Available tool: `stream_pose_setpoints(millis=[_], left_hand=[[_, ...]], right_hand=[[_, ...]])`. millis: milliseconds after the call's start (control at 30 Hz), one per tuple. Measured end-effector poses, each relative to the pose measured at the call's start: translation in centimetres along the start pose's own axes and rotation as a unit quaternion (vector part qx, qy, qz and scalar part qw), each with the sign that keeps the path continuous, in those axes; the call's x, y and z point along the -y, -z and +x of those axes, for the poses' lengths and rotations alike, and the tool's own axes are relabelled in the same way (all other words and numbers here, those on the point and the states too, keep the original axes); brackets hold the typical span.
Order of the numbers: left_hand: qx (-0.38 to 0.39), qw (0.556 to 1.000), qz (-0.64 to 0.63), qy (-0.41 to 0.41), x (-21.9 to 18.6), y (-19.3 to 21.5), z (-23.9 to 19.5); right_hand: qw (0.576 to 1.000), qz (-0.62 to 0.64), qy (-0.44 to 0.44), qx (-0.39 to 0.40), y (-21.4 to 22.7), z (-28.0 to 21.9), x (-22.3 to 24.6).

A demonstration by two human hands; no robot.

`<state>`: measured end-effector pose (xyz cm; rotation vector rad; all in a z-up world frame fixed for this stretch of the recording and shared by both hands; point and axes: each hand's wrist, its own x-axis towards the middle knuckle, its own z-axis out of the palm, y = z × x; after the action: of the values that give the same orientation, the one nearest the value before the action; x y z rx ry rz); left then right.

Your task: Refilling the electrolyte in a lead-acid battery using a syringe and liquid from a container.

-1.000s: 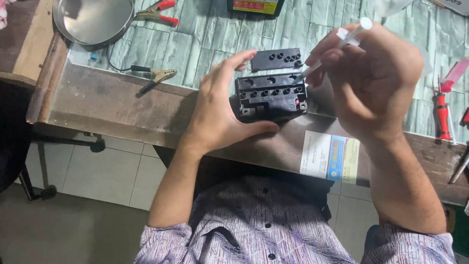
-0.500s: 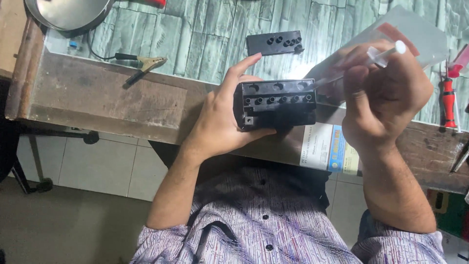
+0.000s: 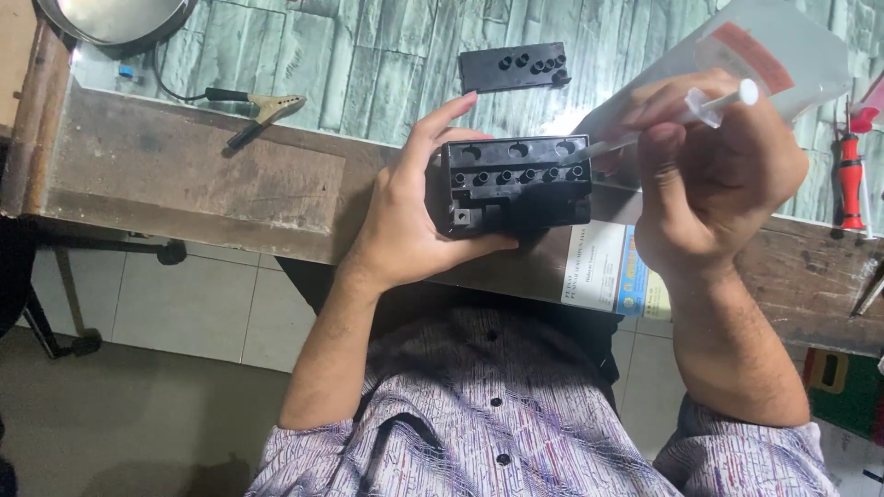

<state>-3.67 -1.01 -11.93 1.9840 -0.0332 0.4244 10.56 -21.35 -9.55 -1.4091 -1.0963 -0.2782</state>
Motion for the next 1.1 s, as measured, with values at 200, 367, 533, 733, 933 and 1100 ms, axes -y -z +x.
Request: stream_pose_setpoints(millis=[200, 367, 533, 733, 933, 1100], left_hand=[[-0.012, 1.0, 0.003, -0.029, -0.2, 0.1, 0.0], [-0.033, 0.997, -0.045, -0.049, -1.0, 0.6, 0.2], [-0.038, 0.996, -0.048, -0.062, -1.5, 0.7, 0.7], [-0.058, 0.996, -0.023, -0.071, -3.5, 0.6, 1.5], [-0.062, 0.981, 0.065, -0.174, -5.9, 1.2, 3.3], [-0.071, 0.954, 0.153, -0.246, -8.0, 1.7, 4.8]], right_hand=[[0.995, -0.018, -0.007, 0.096, -0.9, 1.9, 1.8], [0.992, -0.008, -0.001, 0.126, -1.2, 3.1, 2.5], [0.989, -0.018, -0.005, 0.146, -1.5, 3.4, 2.9], [0.985, 0.001, -0.014, 0.174, -1.6, 3.4, 2.8], [0.983, -0.007, 0.004, 0.183, -1.4, 3.0, 1.9], [0.983, -0.07, 0.001, 0.172, -1.1, 2.7, 1.5]])
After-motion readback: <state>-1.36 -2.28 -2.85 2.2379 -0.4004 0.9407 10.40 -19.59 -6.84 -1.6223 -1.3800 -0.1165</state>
